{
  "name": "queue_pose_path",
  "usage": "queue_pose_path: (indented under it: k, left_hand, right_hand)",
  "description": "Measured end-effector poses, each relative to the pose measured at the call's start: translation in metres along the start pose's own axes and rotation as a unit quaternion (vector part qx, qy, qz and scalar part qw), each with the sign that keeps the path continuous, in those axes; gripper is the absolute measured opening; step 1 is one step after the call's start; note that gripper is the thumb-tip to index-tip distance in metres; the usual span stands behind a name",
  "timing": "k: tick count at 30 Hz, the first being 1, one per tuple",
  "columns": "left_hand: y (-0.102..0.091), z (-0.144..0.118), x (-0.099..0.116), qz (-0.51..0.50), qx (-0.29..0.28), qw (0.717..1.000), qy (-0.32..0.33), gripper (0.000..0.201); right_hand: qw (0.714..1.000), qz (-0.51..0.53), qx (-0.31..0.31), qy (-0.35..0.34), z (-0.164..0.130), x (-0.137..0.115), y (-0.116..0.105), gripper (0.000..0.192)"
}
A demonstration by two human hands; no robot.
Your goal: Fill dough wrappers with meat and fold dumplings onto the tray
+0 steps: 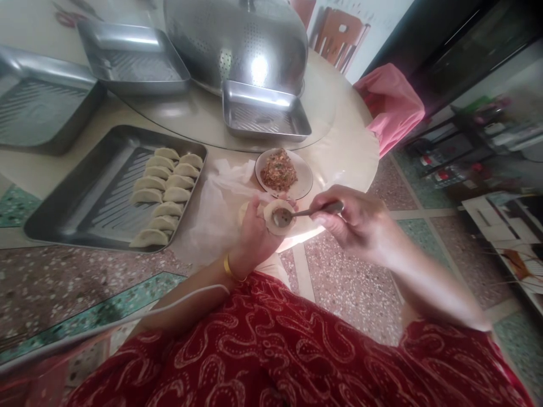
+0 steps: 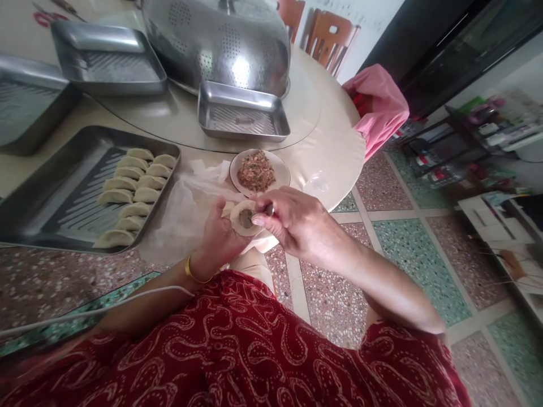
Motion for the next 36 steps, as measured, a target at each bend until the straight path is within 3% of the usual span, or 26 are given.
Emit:
queue_pose_path:
  k: [8, 16, 22, 29, 36]
  left_hand:
    - [-0.004, 0.003, 0.002, -0.011, 0.021, 1.000, -0.006, 0.059]
    - [-0.008, 0.002, 0.001, 0.008, -0.011, 1.000, -0.004, 0.061]
    - [-0.006, 0.001, 0.003, 0.018, -0.024, 0.999, -0.011, 0.063]
    - [-0.003, 0.000, 0.003, 0.026, -0.031, 0.999, -0.006, 0.061]
    - [0.001, -0.002, 0.001, 0.044, -0.033, 0.998, -0.014, 0.062]
  right_hand:
    - [0.994, -0.004, 0.093, 0.048, -0.020, 0.008, -0.020, 0.012]
    - [0.996, 0.029, 0.080, -0.041, -0.027, 0.009, -0.011, 0.016]
    - [0.994, 0.081, 0.076, -0.008, -0.038, 0.019, 0.001, 0.028]
    - [0.990, 0.129, 0.064, 0.001, -0.047, 0.027, -0.017, 0.023]
    - [0.991, 0.122, 0.062, -0.010, -0.046, 0.030, -0.011, 0.022]
Point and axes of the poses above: each hand's wrist, its own z-axis towards the middle knuckle, its own y-axis out of the palm, x = y × z, the point moved 2 cm from there along z, towards the middle knuckle, and after that the axes turned 13 degrees about y, right-handed, at the moved point
